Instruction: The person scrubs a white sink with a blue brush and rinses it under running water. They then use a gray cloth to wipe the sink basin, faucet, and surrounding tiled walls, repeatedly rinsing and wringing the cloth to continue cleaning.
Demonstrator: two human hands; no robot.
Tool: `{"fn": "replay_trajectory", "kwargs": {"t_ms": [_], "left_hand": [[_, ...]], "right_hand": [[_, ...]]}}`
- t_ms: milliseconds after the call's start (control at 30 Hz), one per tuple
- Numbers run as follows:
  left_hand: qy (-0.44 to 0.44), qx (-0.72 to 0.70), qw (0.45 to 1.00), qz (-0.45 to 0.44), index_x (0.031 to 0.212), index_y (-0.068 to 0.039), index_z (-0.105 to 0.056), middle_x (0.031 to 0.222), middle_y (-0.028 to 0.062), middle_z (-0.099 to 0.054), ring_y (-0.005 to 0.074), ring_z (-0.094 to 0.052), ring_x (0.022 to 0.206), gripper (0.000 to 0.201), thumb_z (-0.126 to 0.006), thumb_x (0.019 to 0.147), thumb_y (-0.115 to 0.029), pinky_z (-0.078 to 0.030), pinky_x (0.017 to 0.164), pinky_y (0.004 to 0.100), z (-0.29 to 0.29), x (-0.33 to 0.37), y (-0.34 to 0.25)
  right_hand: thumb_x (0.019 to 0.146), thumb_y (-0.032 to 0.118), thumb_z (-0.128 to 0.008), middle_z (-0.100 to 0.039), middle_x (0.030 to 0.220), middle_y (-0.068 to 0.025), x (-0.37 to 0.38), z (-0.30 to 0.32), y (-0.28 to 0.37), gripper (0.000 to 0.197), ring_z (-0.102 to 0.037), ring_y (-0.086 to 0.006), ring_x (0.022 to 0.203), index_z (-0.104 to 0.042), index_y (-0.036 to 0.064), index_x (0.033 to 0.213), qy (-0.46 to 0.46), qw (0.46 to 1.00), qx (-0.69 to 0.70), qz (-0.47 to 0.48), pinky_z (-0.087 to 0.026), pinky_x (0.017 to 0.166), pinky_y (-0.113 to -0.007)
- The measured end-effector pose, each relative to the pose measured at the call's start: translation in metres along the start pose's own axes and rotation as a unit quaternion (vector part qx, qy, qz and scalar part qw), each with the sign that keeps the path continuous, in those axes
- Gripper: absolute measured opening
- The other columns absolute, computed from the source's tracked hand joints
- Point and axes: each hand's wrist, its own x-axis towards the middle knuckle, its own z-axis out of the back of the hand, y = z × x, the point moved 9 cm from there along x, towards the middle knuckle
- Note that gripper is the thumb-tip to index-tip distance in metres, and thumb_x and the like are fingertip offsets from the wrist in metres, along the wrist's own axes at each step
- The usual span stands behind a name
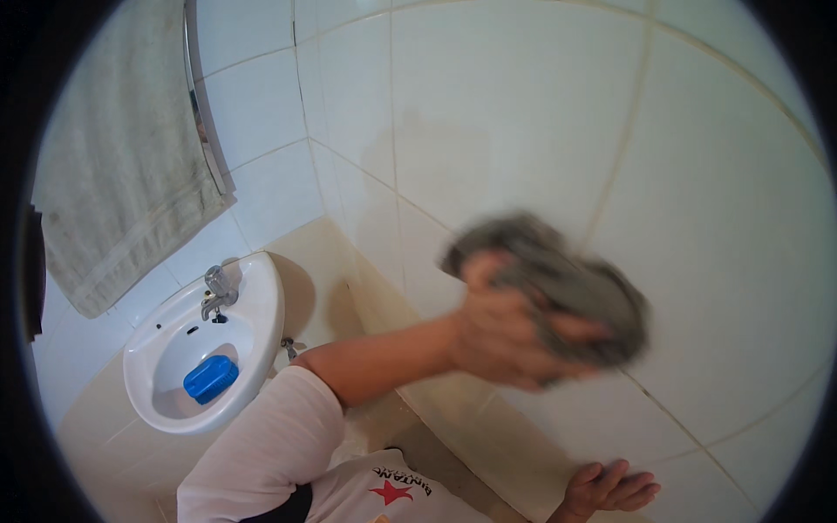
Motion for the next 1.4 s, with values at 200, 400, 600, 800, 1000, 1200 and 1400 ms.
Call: {"fn": "replay_trajectory", "kwargs": {"t_ms": [200,400,600,800,1000,1200,1400], "left_hand": [[-0.07,0.088,0.964,0.241,0.121,-0.012,-0.062,0.133,0.0179,-0.054,0.0375,-0.045,0.123,0.067,-0.064,0.057,-0.032,-0.027,0.101,0.0482,0.099,-0.129,0.206],[-0.179,0.033,0.842,0.507,0.14,-0.002,-0.042,0.139,0.0218,-0.045,0.0357,-0.04,0.127,0.063,-0.053,0.079,-0.018,-0.026,0.111,0.0413,0.173,-0.311,0.336],[-0.198,0.062,0.802,0.559,0.141,-0.001,-0.038,0.139,0.0238,-0.043,0.0362,-0.039,0.127,0.06,-0.05,0.084,-0.013,-0.026,0.111,0.0417,0.143,-0.311,0.288],[-0.103,0.086,0.864,0.486,0.141,0.001,-0.038,0.145,0.0268,-0.036,0.0429,-0.033,0.131,0.068,-0.058,0.077,-0.011,-0.022,0.11,0.0505,0.084,-0.24,0.145],[0.035,-0.071,0.898,0.434,0.144,0.004,-0.032,0.15,0.0326,-0.023,0.0516,-0.029,0.128,0.075,-0.058,0.081,-0.027,-0.011,0.109,0.0573,0.024,-0.118,0.039],[0.127,-0.566,0.737,0.346,0.151,0.002,-0.012,0.157,0.0249,-0.009,0.0443,-0.006,0.144,0.101,-0.028,0.087,-0.076,-0.002,0.114,0.0532,-0.004,-0.026,-0.036],[0.063,-0.764,0.501,0.402,0.152,-0.007,-0.009,0.151,0.0227,-0.027,0.0383,-0.03,0.138,0.093,-0.038,0.089,-0.069,-0.034,0.108,0.0479,0.007,-0.014,0.013]], "right_hand": [[0.103,0.036,-0.033,-0.029,0.153,-0.0171,0.03,0.013,0.021,0.048,-0.03,-0.0404,0.139,-0.04,0.0109,0.143,-0.026,0.999,-0.03,0.029,-0.028,0.109,-0.051],[0.101,0.044,-0.035,-0.012,0.159,-0.0108,0.025,-0.002,0.034,0.063,-0.017,-0.0362,0.145,-0.007,0.023,0.154,0.01,0.996,-0.07,0.052,-0.015,0.116,-0.053],[0.102,0.036,-0.034,-0.034,0.151,-0.0177,0.03,0.013,0.025,0.048,-0.036,-0.0417,0.135,-0.045,0.0087,0.14,-0.062,0.997,-0.027,0.03,-0.034,0.107,-0.051],[0.101,0.034,-0.04,-0.035,0.15,-0.0175,0.007,0.005,0.012,0.046,-0.036,-0.042,0.134,-0.048,0.0079,0.138,-0.044,0.999,-0.005,0.009,-0.034,0.106,-0.05],[0.101,0.03,-0.04,-0.026,0.151,-0.0222,0.011,0.005,-0.003,0.042,-0.023,-0.0407,0.14,-0.048,0.0064,0.135,-0.005,0.987,0.128,-0.097,-0.025,0.111,-0.053],[0.095,0.034,-0.048,-0.028,0.152,-0.0193,0.1,0.042,0.1,0.036,-0.024,-0.0413,0.141,-0.052,0.0296,0.13,-0.024,0.94,0.339,-0.004,-0.013,0.11,-0.063],[0.087,0.04,-0.056,-0.041,0.149,-0.0035,0.15,0.004,0.139,0.052,-0.034,-0.0219,0.14,-0.046,0.0394,0.137,-0.023,0.982,0.183,-0.031,-0.014,0.1,-0.069]]}}
